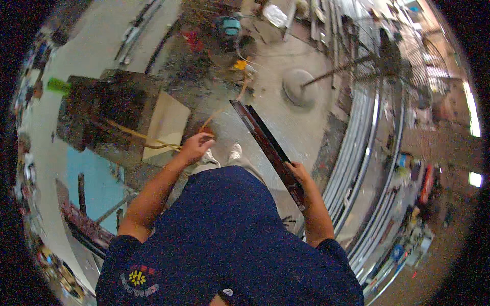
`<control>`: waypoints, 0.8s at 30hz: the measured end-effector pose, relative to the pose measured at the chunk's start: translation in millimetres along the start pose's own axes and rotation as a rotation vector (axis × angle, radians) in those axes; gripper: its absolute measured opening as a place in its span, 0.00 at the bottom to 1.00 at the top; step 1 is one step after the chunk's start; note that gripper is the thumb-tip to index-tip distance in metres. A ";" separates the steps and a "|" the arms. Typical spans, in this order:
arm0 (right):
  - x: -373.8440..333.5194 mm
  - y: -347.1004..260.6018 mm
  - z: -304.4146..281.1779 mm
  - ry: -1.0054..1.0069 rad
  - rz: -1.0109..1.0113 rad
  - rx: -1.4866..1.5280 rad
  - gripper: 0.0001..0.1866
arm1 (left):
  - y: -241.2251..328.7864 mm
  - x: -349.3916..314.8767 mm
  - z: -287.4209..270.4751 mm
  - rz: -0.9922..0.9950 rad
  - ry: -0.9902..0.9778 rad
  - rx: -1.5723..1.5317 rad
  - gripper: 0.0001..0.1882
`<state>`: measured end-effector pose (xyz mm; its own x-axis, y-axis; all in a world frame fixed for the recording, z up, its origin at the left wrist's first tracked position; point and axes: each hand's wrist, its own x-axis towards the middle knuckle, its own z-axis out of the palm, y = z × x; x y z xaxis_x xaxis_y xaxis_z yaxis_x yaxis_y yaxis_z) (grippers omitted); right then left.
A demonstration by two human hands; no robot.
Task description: The person picks up a handheld device and interacts with it, then repeatedly picks up long metal profiles from a rack, inspects them, and places them back. The person handles the profiles one at a time in a repetitive cycle.
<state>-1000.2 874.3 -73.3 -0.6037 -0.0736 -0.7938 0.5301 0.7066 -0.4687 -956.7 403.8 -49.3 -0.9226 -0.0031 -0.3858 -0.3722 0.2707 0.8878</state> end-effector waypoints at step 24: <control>81.7 -111.8 -3.2 -0.428 -0.569 0.463 0.21 | 156.8 -27.7 -70.6 0.144 0.596 -0.830 0.18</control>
<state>-1110.7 791.6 -84.5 -0.6243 -0.6561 -0.4240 0.4608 0.1290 -0.8781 -996.7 378.3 118.4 -0.7806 -0.5610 -0.2756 0.0017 -0.4428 0.8966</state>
